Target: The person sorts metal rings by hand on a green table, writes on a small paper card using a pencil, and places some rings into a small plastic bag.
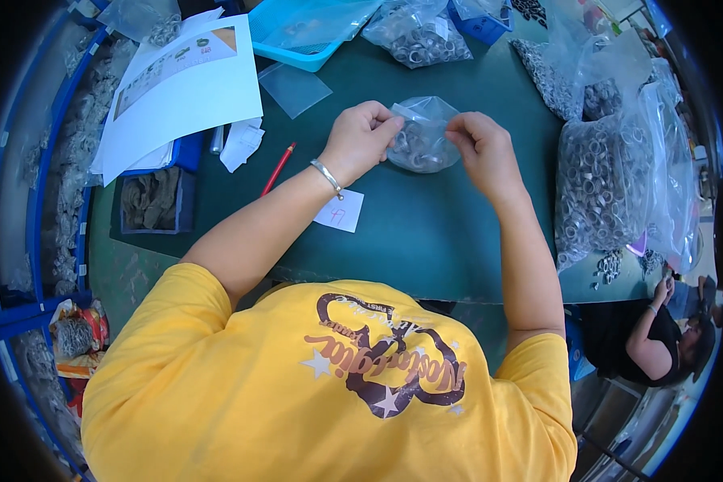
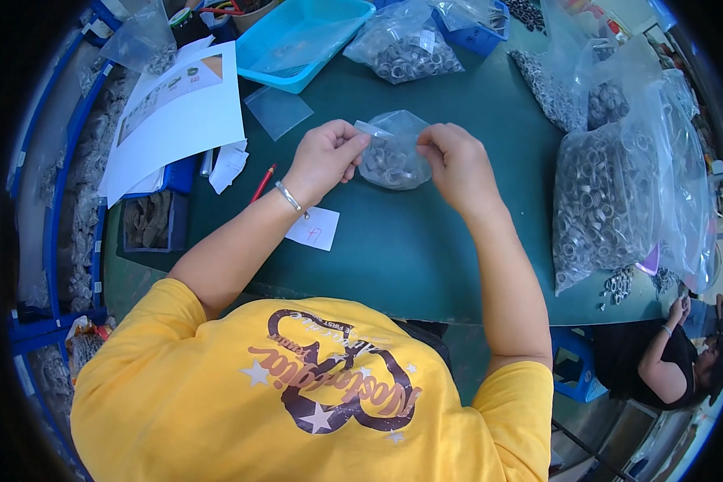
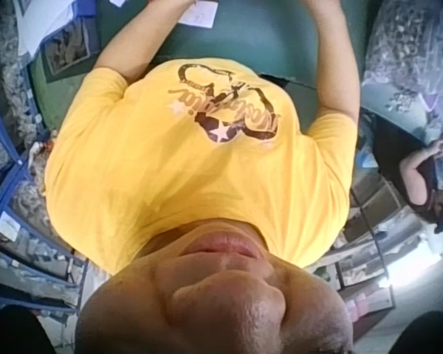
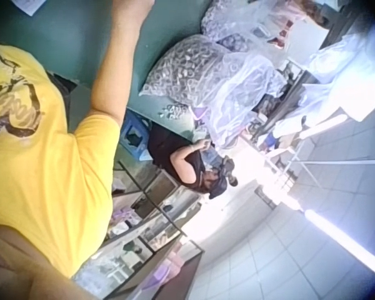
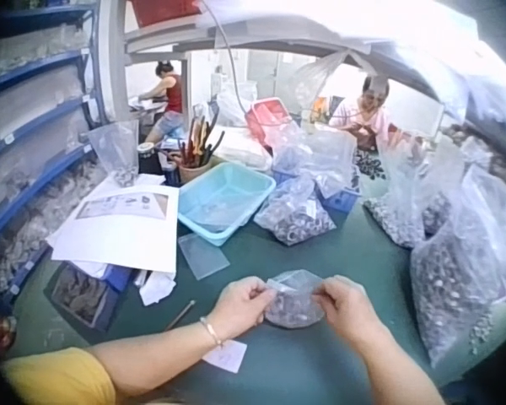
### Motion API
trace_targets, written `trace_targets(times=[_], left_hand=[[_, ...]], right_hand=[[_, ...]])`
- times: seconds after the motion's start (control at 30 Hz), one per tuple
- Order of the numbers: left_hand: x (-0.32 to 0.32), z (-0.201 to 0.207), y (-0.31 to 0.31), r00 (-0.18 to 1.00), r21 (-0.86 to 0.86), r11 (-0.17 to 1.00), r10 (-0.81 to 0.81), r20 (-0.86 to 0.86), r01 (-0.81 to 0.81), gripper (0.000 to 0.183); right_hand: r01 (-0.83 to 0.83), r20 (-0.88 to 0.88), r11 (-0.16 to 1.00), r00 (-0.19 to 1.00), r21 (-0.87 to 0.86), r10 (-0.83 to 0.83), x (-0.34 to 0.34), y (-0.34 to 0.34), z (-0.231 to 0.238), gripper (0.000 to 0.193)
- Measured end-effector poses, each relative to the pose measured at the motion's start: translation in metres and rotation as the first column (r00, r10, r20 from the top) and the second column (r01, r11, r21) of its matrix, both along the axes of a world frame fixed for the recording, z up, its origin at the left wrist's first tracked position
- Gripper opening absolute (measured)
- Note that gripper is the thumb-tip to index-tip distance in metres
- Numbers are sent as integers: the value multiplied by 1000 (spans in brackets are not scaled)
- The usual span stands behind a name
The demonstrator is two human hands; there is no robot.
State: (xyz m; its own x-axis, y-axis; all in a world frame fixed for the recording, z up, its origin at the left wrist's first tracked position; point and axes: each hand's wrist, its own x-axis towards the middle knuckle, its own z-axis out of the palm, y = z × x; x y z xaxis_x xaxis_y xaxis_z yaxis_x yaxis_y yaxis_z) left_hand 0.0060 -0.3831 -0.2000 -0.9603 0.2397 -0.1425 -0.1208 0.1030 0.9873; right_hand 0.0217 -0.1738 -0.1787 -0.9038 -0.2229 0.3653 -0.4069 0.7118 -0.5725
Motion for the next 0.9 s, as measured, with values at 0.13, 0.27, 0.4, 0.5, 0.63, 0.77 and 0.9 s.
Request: trace_targets(times=[0.13, 0.27, 0.4, 0.5, 0.63, 0.77, 0.9], left_hand=[[8, 1, -7, 988, -10, 996, 91, -123, -93, 14], [21, -20, -36, 954, -207, 971, 56, -294, -121, 14], [49, -22, -57, 954, -347, 933, -18, -300, -92, 14], [67, -27, -67, 942, -407, 910, -69, -329, -76, 15], [87, -30, -72, 933, -473, 879, -120, -340, -60, 16], [94, -37, -71, 912, -488, 870, -135, -388, -78, 14], [94, -42, -73, 900, -497, 859, -115, -420, -122, 13]], right_hand=[[106, 145, 947, 987, -304, -64, -5, 8, 1, 7], [228, 297, 868, 950, -441, -99, -7, 19, 2, 5], [339, 466, 753, 883, -564, -49, -6, 32, -4, 5], [351, 426, 366, 892, -862, 149, -6, 49, -9, 5], [343, 375, 227, 920, -911, 113, -13, 80, -14, 6], [483, 220, 664, 869, -571, -443, -29, 119, -22, 16], [564, -534, 812, 738, 154, -412, -12, 77, -21, 28]])
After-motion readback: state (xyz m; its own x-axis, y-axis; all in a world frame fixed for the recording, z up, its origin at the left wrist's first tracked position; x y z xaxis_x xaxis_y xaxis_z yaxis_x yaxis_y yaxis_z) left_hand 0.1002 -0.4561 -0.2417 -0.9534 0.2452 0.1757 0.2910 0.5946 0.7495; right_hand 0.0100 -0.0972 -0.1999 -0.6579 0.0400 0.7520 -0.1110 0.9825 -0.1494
